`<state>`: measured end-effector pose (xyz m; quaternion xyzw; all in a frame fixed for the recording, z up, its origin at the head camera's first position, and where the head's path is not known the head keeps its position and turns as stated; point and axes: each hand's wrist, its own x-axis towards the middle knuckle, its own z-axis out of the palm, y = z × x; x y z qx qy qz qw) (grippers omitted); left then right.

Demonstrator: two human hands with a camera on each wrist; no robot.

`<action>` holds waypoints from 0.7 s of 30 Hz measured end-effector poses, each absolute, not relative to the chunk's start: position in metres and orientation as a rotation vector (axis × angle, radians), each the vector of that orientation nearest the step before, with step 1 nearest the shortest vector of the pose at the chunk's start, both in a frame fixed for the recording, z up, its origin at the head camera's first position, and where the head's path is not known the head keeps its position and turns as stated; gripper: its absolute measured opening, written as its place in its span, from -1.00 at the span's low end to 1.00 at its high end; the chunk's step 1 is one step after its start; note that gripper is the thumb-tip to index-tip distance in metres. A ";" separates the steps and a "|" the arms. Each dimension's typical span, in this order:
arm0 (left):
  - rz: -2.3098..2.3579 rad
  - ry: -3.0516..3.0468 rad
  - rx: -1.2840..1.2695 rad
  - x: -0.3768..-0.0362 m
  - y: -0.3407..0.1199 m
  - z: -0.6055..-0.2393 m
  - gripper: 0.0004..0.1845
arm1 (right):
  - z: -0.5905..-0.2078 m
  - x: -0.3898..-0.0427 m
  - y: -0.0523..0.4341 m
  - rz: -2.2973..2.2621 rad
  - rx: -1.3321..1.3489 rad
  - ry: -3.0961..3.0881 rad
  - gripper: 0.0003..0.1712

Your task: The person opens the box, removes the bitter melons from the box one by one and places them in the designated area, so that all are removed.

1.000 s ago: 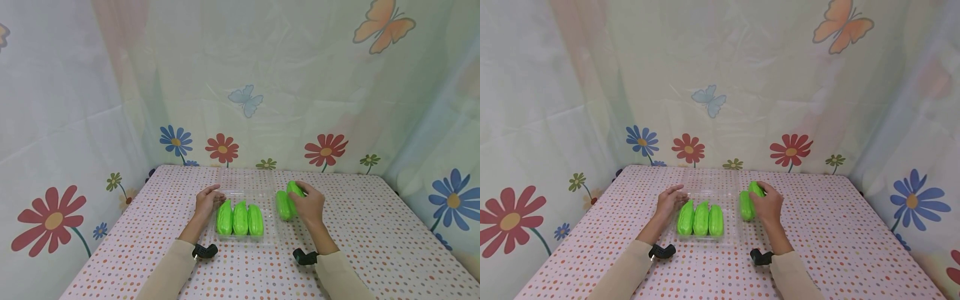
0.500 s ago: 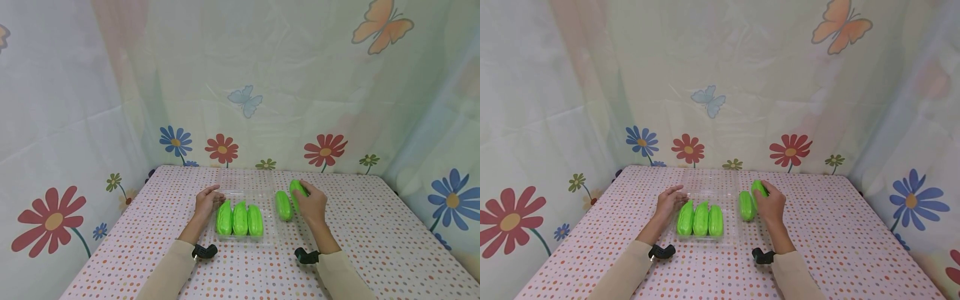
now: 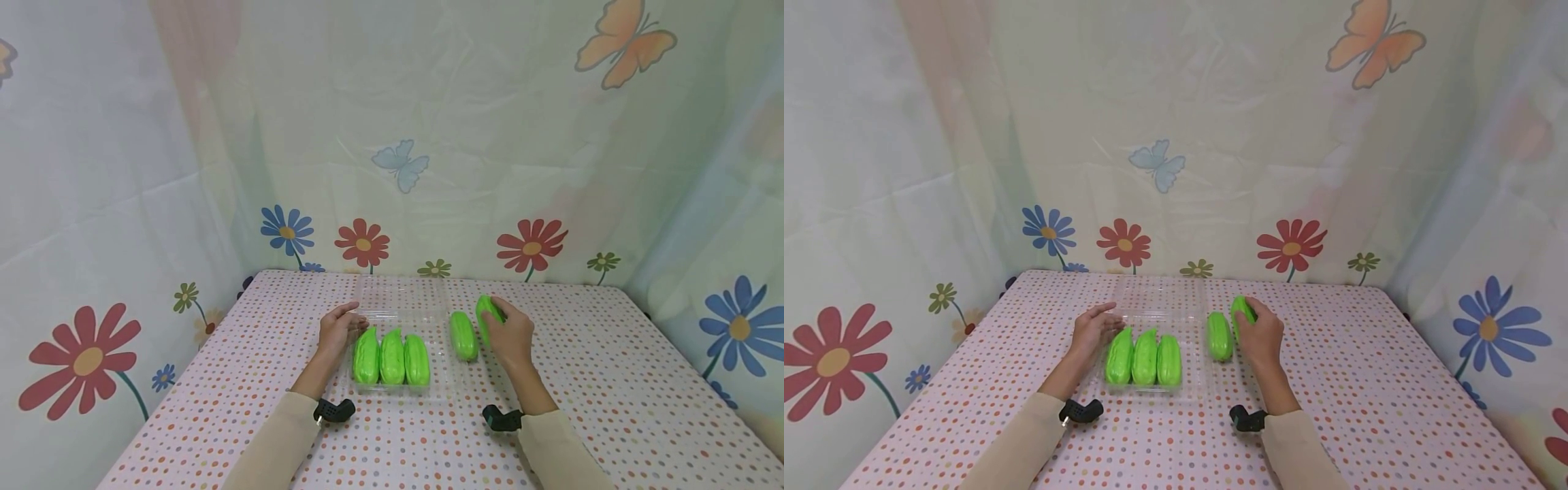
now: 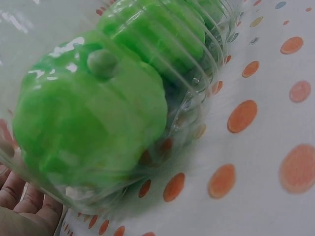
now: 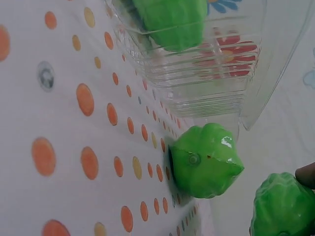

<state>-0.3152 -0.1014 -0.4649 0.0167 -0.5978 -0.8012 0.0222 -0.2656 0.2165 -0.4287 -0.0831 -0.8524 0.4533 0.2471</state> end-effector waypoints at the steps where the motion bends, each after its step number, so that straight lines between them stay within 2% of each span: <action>1: -2.483 -1.853 0.051 -0.315 -0.101 -0.465 -0.53 | -0.429 -0.266 0.217 1.237 -0.228 -2.328 -0.47; 21: -2.518 -1.888 0.056 -0.311 -0.104 -0.456 -0.57 | -0.439 -0.269 0.222 1.201 -0.306 -2.426 -0.45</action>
